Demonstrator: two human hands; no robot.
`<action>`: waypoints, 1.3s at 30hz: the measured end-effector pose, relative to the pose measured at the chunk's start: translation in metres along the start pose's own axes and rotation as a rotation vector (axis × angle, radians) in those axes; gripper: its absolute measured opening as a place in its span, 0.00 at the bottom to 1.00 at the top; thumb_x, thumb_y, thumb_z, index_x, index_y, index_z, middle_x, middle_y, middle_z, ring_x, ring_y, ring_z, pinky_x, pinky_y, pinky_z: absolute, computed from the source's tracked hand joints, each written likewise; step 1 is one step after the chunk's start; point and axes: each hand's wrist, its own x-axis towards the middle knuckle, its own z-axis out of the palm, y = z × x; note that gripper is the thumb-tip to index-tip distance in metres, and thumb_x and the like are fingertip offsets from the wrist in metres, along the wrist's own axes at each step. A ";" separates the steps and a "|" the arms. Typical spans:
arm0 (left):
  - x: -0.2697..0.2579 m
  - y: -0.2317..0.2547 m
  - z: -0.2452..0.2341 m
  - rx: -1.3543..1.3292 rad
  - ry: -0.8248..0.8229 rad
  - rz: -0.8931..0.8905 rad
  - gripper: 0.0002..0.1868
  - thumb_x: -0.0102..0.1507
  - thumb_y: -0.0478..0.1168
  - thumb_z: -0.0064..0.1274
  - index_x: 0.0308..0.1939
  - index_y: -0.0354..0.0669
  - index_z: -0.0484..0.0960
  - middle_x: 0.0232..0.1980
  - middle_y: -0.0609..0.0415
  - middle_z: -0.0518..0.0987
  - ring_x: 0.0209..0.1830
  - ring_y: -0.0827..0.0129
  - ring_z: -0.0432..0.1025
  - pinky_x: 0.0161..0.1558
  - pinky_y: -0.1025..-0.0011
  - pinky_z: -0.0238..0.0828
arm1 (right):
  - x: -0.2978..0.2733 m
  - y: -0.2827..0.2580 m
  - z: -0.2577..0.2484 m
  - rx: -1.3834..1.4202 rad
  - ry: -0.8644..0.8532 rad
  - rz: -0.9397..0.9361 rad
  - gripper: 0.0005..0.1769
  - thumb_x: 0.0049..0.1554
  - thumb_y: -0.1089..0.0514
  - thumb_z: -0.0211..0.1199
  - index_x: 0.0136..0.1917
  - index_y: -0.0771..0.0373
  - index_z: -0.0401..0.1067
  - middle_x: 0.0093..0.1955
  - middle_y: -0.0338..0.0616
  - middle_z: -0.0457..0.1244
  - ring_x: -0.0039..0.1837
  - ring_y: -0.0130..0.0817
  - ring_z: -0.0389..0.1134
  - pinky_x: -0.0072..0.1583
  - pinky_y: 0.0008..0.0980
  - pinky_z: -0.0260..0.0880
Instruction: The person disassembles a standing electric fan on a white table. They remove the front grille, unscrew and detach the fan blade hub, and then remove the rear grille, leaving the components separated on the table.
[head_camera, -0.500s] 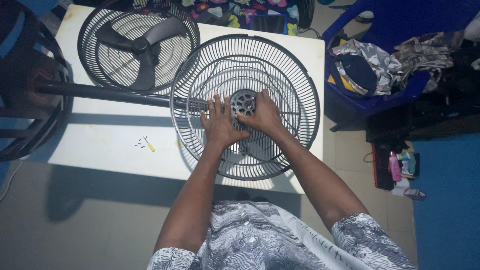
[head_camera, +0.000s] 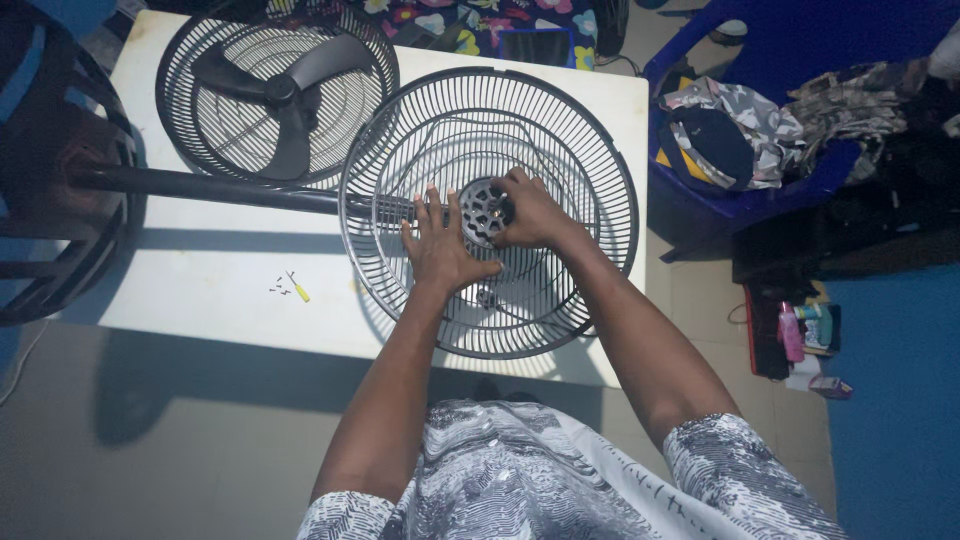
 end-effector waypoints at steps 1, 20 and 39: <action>0.000 0.000 0.000 0.008 -0.001 -0.002 0.66 0.34 0.64 0.61 0.66 0.49 0.37 0.69 0.47 0.32 0.69 0.57 0.25 0.62 0.48 0.26 | 0.000 -0.001 0.001 0.008 0.028 -0.005 0.50 0.24 0.53 0.70 0.59 0.65 0.57 0.55 0.48 0.52 0.56 0.46 0.54 0.58 0.39 0.57; 0.003 -0.002 0.003 -0.011 0.023 -0.001 0.66 0.33 0.62 0.62 0.65 0.52 0.38 0.69 0.48 0.34 0.69 0.56 0.26 0.62 0.49 0.27 | -0.006 -0.025 0.017 -0.033 0.155 0.237 0.41 0.34 0.46 0.69 0.53 0.74 0.58 0.52 0.53 0.50 0.58 0.45 0.51 0.57 0.39 0.58; 0.006 -0.004 0.004 0.031 -0.008 -0.010 0.67 0.32 0.64 0.61 0.66 0.53 0.37 0.69 0.50 0.33 0.69 0.58 0.26 0.63 0.49 0.28 | -0.008 -0.014 0.021 -0.003 0.224 0.144 0.49 0.31 0.42 0.70 0.56 0.74 0.55 0.50 0.56 0.51 0.55 0.48 0.53 0.55 0.43 0.57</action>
